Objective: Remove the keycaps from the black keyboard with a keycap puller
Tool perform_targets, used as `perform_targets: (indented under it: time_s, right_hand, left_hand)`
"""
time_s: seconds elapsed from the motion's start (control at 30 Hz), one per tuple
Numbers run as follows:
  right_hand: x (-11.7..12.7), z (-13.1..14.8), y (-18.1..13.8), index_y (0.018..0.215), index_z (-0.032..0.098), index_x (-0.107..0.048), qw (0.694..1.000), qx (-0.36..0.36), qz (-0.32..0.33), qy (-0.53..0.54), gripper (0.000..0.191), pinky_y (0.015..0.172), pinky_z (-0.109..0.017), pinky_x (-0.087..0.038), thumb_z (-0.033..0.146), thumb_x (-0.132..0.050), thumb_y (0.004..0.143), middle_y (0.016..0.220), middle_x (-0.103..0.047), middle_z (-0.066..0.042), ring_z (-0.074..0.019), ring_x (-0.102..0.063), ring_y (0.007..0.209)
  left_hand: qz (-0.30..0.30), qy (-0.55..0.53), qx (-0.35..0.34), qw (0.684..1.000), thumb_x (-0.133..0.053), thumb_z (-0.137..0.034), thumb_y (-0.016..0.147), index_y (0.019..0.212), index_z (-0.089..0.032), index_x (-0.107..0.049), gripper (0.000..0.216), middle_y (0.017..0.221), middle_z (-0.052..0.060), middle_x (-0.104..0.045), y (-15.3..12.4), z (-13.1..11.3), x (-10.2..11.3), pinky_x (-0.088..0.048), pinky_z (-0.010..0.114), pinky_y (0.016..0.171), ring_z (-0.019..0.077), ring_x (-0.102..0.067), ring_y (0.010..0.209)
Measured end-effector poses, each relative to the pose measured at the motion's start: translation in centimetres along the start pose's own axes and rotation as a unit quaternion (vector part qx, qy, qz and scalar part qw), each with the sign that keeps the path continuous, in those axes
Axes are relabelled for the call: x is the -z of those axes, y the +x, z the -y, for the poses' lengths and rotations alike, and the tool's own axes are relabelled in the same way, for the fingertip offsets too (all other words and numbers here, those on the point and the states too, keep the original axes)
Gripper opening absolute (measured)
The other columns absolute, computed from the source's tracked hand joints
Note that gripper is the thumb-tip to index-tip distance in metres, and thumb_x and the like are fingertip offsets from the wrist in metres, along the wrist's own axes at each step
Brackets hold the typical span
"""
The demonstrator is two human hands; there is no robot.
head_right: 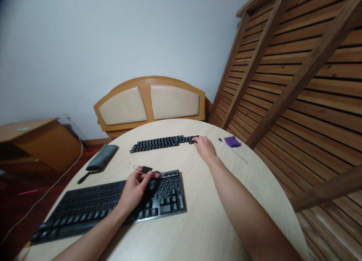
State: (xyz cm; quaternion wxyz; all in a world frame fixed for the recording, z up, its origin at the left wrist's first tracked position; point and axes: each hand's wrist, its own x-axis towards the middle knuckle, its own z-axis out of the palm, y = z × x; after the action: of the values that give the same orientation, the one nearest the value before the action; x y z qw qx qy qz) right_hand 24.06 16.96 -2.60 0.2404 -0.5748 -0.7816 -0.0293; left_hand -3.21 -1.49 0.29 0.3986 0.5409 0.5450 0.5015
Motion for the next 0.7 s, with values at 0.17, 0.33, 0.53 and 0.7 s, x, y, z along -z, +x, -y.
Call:
perform_targets:
  time_s: [0.17,0.33,0.53,0.7]
  right_hand:
    - [0.0,0.1,0.0,0.113,0.021,-0.07,1.0,0.002,-0.008,0.001,0.024,0.09,-0.034,-0.043,0.019,-0.058,0.092,0.107,-0.072,-0.007,-0.0246,-0.057,0.102]
    - [0.1,0.2,0.0,0.115,0.02,-0.068,1.0,0.004,-0.012,0.004,0.026,0.09,-0.034,-0.043,0.018,-0.059,0.091,0.107,-0.072,-0.008,-0.0248,-0.058,0.1]
    - [0.4,0.2,-0.2,0.118,0.018,-0.066,1.0,0.003,-0.023,0.007,0.029,0.09,-0.035,-0.044,0.018,-0.06,0.09,0.107,-0.071,-0.009,-0.0257,-0.057,0.102]
    - [2.3,1.5,0.0,0.115,0.018,-0.067,0.999,-0.002,-0.031,0.023,0.028,0.089,-0.034,-0.044,0.018,-0.059,0.089,0.106,-0.071,-0.009,-0.0252,-0.059,0.1]
  left_hand:
    - [0.005,0.001,-0.003,1.0,-0.062,-0.049,0.087,0.092,-0.018,-0.056,0.032,0.088,0.008,-0.078,0.0,0.2,0.0,-0.049,0.032,0.087,0.0228,-0.073,0.088]
    - [0.008,0.001,-0.006,1.0,-0.061,-0.048,0.088,0.091,-0.018,-0.056,0.031,0.09,0.009,-0.078,0.1,0.1,0.0,-0.05,0.031,0.085,0.0224,-0.073,0.087]
    - [0.016,0.036,-0.033,0.999,-0.061,-0.045,0.089,0.089,-0.018,-0.058,0.027,0.086,0.007,-0.078,-0.3,-0.3,-0.1,-0.051,0.031,0.082,0.0224,-0.073,0.087]
    - [0.065,0.111,-0.067,0.99,-0.058,-0.04,0.092,0.087,-0.018,-0.062,0.023,0.089,0.007,-0.078,-0.7,-0.5,0.0,-0.051,0.031,0.078,0.0226,-0.073,0.087]
